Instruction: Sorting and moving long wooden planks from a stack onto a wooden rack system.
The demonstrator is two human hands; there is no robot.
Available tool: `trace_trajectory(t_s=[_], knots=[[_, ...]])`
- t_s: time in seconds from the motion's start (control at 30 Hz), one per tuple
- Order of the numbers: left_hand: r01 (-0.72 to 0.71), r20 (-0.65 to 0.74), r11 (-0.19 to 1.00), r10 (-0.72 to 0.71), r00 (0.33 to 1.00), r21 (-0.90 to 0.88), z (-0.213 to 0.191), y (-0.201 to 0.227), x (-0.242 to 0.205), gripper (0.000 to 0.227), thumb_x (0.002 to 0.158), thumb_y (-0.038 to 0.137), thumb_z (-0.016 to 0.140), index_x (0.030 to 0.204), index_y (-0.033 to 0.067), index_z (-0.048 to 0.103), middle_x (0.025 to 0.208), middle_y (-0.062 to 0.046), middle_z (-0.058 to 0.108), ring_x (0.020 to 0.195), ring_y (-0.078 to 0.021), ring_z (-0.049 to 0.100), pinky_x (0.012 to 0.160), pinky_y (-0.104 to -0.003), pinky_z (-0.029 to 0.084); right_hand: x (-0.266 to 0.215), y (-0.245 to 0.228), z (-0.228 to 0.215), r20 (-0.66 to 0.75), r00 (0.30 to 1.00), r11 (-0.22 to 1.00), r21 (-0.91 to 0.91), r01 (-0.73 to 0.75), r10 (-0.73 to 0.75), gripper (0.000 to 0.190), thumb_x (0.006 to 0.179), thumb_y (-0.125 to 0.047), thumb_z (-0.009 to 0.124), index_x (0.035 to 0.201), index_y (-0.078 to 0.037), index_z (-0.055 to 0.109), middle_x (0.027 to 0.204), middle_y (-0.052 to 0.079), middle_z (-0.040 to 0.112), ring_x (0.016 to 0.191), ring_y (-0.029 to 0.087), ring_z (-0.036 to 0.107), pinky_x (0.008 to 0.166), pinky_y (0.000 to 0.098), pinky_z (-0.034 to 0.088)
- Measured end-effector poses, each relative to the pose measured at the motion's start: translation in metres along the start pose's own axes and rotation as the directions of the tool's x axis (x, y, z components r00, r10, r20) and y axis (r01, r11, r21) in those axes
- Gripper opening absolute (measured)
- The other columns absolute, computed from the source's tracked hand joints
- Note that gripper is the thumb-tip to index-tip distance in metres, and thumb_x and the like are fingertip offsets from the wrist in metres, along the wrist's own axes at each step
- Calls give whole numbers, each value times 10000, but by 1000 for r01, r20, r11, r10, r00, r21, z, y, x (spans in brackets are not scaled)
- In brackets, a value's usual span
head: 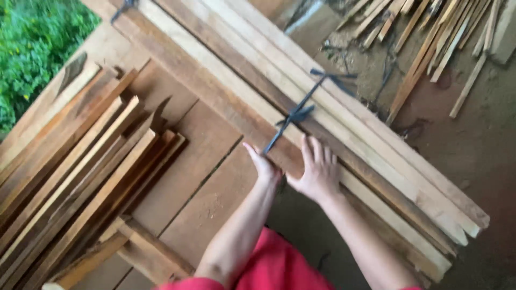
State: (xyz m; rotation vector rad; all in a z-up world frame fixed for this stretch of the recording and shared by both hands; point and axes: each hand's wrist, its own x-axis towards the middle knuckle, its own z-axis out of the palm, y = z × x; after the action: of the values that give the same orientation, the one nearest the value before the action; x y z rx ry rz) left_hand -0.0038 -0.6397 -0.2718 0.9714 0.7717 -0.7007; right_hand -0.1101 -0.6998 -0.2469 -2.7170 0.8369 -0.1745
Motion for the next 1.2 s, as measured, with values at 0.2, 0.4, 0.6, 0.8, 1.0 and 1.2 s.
trace_trajectory(t_s=[0.2, 0.4, 0.6, 0.8, 1.0, 1.2], knots=[[5, -38, 998, -2, 999, 68, -17, -14, 7, 1014, 929, 870, 369, 1656, 171, 265, 1694, -130, 286, 1559, -341, 262, 1276, -558, 198, -11, 6, 30, -106, 993, 998, -37, 46, -49, 1097, 569, -628, 800, 1501, -110, 540, 1387, 156, 572, 1193, 362, 580, 896, 488, 457], [-17, -46, 991, 24, 999, 134, -9, -8, 28, 1042, 933, 870, 378, 1654, 129, 255, 1687, -154, 289, 1552, -346, 277, 1276, -533, 228, -4, 17, 22, -87, 993, 997, 3, 80, -79, 1056, 613, -681, 785, 1463, -89, 578, 1386, 189, 585, 1206, 392, 576, 902, 525, 448], [-8, -89, 977, 28, 996, 211, -17, -5, 29, 1071, 937, 870, 387, 1652, 86, 244, 1679, -178, 292, 1544, -350, 293, 1276, -508, 257, -7, 15, 28, -70, 990, 992, 5, 126, -125, 964, 671, -613, 784, 1471, -119, 571, 1609, 134, 470, 1504, 381, 367, 1166, 660, 221], [-363, -1, 762, 431, 902, 536, 28, 44, 33, 958, 1045, 626, 488, 1626, -55, 144, 1673, -335, 167, 1569, -433, 154, 1310, -526, 110, -3, 18, 26, 90, 993, 997, -17, 73, -72, 1136, 621, -572, 752, 1551, -6, 431, 1684, 159, 340, 1559, 353, 287, 1211, 667, 166], [-262, 45, 659, 327, 944, 705, -3, 43, 67, 1105, 957, 802, 448, 1626, -28, 161, 1652, -332, 252, 1544, -441, 250, 1294, -529, 210, -4, 17, 28, 82, 993, 996, -23, 89, -87, 1198, 618, -627, 750, 1579, -17, 376, 1702, 150, 281, 1568, 362, 240, 1210, 689, 164], [-543, 360, 249, 523, 773, 802, -75, 100, 111, 717, 998, 547, 689, 1459, 17, 543, 1468, -272, 552, 1432, -435, 473, 1207, -558, 365, -1, 15, 23, 57, 989, 991, -10, 136, -136, 1194, 693, -738, 708, 1570, 5, 385, 1660, 211, 341, 1535, 417, 291, 1167, 733, 238]])
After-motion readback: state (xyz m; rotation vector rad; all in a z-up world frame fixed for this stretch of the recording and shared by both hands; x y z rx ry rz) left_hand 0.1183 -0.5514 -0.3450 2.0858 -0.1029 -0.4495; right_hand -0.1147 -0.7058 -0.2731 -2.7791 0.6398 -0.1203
